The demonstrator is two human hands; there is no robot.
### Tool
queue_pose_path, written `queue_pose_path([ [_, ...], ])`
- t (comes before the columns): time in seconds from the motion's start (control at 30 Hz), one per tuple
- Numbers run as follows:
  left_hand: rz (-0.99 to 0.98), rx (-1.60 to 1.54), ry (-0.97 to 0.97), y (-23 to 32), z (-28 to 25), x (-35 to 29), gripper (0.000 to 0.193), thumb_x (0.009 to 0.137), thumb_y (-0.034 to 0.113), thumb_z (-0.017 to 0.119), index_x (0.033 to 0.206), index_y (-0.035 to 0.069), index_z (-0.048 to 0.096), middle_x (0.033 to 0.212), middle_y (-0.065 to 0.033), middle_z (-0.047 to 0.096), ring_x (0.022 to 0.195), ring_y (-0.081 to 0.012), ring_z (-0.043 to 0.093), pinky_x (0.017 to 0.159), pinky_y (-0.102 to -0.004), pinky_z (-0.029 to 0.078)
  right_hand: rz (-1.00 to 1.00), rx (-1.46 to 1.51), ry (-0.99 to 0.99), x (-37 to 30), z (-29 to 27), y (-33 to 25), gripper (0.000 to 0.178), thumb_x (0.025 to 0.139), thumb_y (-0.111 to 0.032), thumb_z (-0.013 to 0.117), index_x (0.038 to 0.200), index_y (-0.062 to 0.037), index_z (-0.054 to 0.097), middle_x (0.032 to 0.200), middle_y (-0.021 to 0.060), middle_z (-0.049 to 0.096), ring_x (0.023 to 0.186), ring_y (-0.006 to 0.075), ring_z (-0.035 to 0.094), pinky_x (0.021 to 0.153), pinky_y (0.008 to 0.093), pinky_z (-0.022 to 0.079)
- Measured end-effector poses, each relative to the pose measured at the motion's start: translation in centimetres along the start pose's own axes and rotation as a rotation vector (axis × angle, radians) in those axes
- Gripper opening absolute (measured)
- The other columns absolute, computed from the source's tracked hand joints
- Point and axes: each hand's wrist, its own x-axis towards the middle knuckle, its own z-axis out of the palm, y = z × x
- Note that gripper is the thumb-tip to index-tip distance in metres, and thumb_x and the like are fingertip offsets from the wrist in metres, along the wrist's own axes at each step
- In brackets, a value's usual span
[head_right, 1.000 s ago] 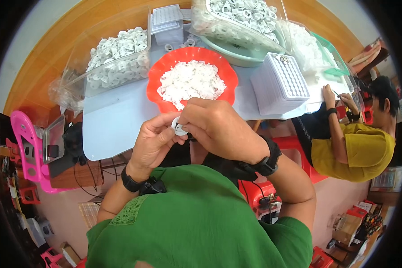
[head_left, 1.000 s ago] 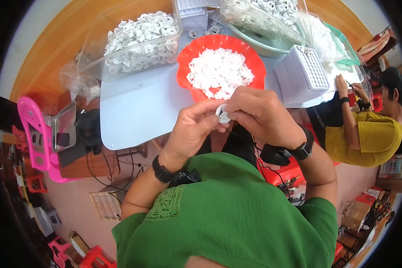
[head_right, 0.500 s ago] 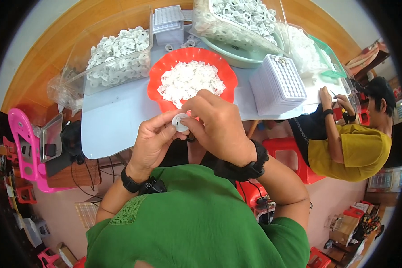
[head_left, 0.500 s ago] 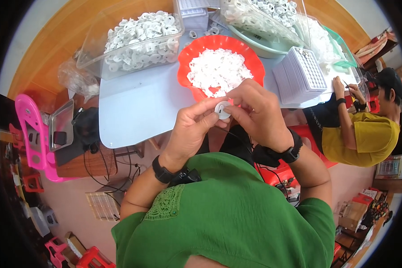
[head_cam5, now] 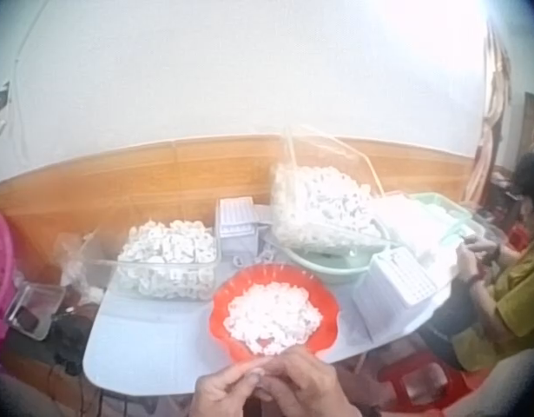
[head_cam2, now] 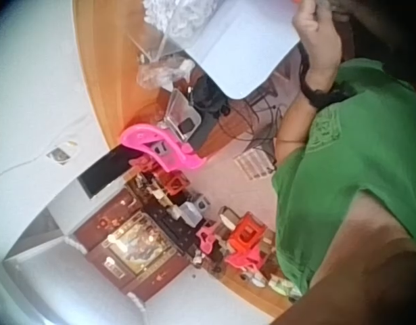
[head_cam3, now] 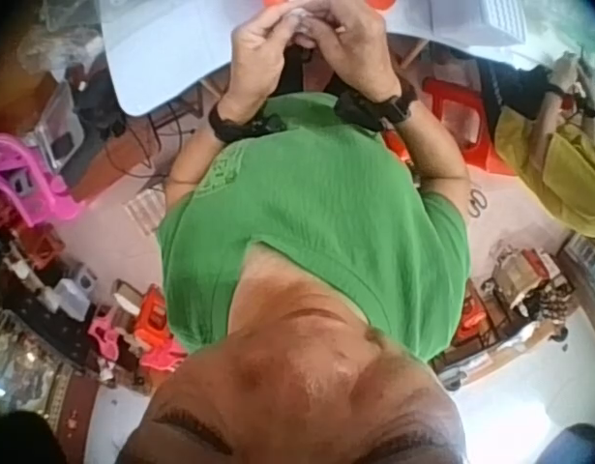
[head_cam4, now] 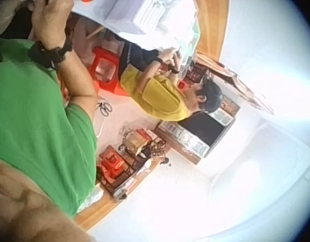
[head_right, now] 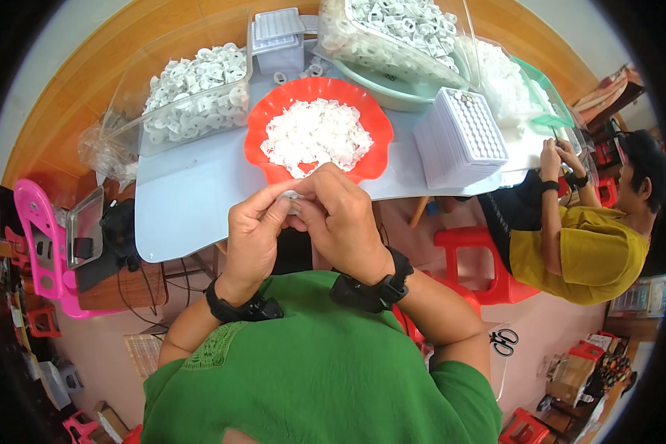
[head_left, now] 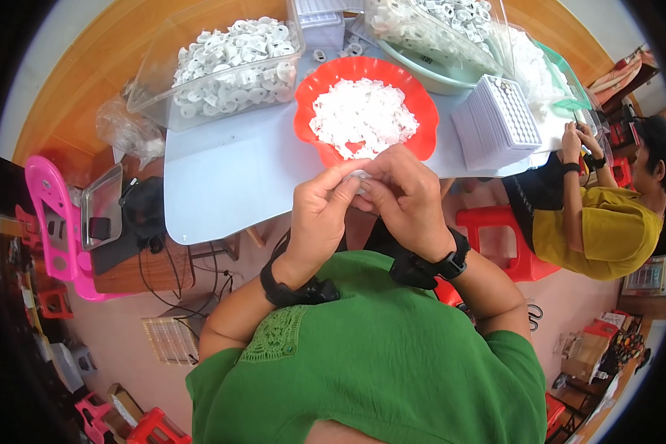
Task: Assembling small electronic or plastic components, attaching a wire and inserting it into small white plastic circular housings.
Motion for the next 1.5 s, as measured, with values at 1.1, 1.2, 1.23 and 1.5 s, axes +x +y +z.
queue_pose_path([
  [1.1, 0.198, 0.477, 0.021, -0.5, 0.7, 0.1, 0.027, 0.091, -0.002, 0.048, 0.115, -0.003, 0.06, 0.101, -0.0143, 0.066, 0.089, -0.0197, 0.063, 0.077, -0.0286, 0.05, 0.284, 0.303, 0.109, -1.3, 0.4, 0.6, 0.009, 0.072, 0.006, 0.059, 0.078, 0.0009, 0.054, 0.069, 0.006, 0.056, 0.058, 0.0106, 0.054, 0.051, 0.024, 0.045],
  [1.2, 0.281, 0.556, 0.023, -0.4, 0.9, 0.1, 0.026, 0.091, -0.002, 0.049, 0.114, -0.003, 0.061, 0.099, -0.0145, 0.066, 0.086, -0.0193, 0.064, 0.075, -0.0281, 0.05, 0.194, 0.112, 0.13, -1.4, 0.3, 0.1, 0.01, 0.071, 0.006, 0.059, 0.078, 0.001, 0.054, 0.071, 0.0068, 0.056, 0.057, 0.0118, 0.054, 0.05, 0.024, 0.044],
  [1.23, 0.284, 0.567, 0.025, -0.1, 0.9, 0.1, 0.025, 0.091, -0.002, 0.049, 0.112, -0.003, 0.061, 0.097, -0.0141, 0.066, 0.082, -0.0184, 0.064, 0.072, -0.0277, 0.05, 0.17, 0.115, 0.13, -1.4, 0.3, 0.1, 0.01, 0.072, 0.006, 0.06, 0.079, 0.0012, 0.055, 0.072, 0.0072, 0.056, 0.057, 0.0122, 0.054, 0.05, 0.0243, 0.044],
  [1.5, 0.128, 0.437, 0.061, -0.2, 0.8, -0.1, 0.02, 0.093, 0.0, 0.048, 0.107, -0.002, 0.062, 0.087, -0.0121, 0.065, 0.07, -0.0142, 0.064, 0.064, -0.0255, 0.052, 0.17, 0.256, 0.067, -1.6, 0.4, 0.8, 0.009, 0.078, 0.007, 0.061, 0.083, 0.002, 0.057, 0.075, 0.008, 0.056, 0.059, 0.0121, 0.058, 0.051, 0.0245, 0.045],
])
